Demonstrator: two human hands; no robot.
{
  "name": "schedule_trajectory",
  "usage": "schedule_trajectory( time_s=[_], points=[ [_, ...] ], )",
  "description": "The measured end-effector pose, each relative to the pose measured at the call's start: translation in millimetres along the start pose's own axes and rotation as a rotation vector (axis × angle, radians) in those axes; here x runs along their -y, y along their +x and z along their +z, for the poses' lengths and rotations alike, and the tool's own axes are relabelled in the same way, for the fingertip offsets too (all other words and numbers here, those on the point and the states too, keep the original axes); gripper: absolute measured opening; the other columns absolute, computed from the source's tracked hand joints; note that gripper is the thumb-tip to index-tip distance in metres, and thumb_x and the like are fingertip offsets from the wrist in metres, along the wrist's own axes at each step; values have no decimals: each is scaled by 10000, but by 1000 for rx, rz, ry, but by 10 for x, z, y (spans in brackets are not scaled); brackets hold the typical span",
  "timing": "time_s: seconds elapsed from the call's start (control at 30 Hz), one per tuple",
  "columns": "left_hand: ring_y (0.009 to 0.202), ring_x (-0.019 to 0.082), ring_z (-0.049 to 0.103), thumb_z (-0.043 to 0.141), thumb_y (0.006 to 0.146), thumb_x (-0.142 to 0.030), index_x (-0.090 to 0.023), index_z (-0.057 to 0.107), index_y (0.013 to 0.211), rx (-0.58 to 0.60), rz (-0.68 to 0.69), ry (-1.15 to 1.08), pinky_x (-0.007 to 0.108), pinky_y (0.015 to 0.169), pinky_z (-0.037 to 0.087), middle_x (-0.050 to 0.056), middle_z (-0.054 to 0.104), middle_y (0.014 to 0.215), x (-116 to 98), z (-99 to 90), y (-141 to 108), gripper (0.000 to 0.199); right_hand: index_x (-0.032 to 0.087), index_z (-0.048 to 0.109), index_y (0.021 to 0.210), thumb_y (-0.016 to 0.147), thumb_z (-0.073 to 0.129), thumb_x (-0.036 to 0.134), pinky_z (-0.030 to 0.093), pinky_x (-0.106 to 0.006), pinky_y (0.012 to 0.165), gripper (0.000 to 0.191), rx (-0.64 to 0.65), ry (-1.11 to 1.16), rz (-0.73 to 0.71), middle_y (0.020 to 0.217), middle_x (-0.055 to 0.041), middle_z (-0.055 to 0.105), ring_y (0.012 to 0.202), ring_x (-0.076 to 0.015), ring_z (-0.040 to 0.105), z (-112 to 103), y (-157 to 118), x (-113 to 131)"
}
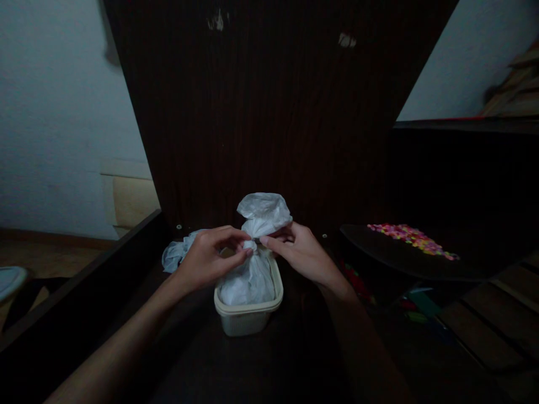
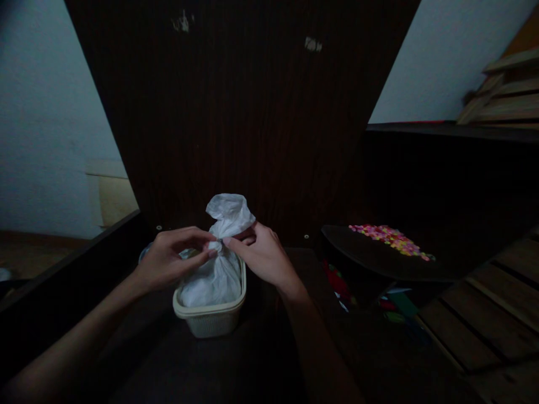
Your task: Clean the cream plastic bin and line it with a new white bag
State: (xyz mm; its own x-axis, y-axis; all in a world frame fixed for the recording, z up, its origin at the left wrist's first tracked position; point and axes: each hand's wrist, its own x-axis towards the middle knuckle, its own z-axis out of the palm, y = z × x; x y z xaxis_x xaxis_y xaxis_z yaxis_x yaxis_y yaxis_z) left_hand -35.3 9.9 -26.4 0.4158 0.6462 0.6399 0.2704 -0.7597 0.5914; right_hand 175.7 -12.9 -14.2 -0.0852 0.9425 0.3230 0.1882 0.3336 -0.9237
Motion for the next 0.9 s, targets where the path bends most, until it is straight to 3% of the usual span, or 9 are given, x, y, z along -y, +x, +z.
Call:
schedule_trajectory(
  time_s=[0.07,0.13,0.3,0.57,0.7,0.9],
  points=[
    [664,150,700,765,814,-332,-143,758,929,-28,-115,-91,232,610,578,38,764,797,21,15,11,221,169,715,798,781,773,408,428,-251,542,247,9,-169,-9,697,-15,671,629,-140,586,-28,-30,-10],
    [661,157,700,793,784,-359,-144,765,913,-49,-194,-146,239,606,588,35,769,776,21,26,17,253,165,719,759,820,737,440,385,-246,515,282,79,-209,-10,651,-13,653,593,-132,557,-4,-53,-14],
    [680,166,706,827,756,-372,-152,791,918,-54,-261,-212,242,610,593,41,784,791,-24,28,17,276,169,734,821,819,722,365,463,-274,601,196,80,-140,-33,765,-48,724,693,-165,639,129,-30,-52],
    [664,167,710,824,746,-356,-144,789,950,31,-370,-352,247,598,575,47,775,766,-16,7,2,296,177,672,810,770,715,242,445,-257,595,89,100,-38,-13,701,15,623,639,-122,561,124,-1,-39],
    [664,163,708,756,786,-312,-136,760,970,85,-362,-385,255,611,575,36,752,734,-24,-7,13,255,181,641,782,769,670,177,400,-255,576,32,88,-59,-53,681,31,581,626,-116,514,162,-21,-21],
    [713,132,666,695,787,-253,-150,689,951,-17,-192,-247,236,666,545,19,711,809,16,80,-1,194,196,589,767,740,642,127,394,-259,596,91,89,-22,-64,703,43,551,632,-111,485,217,-15,-59]
  ],
)
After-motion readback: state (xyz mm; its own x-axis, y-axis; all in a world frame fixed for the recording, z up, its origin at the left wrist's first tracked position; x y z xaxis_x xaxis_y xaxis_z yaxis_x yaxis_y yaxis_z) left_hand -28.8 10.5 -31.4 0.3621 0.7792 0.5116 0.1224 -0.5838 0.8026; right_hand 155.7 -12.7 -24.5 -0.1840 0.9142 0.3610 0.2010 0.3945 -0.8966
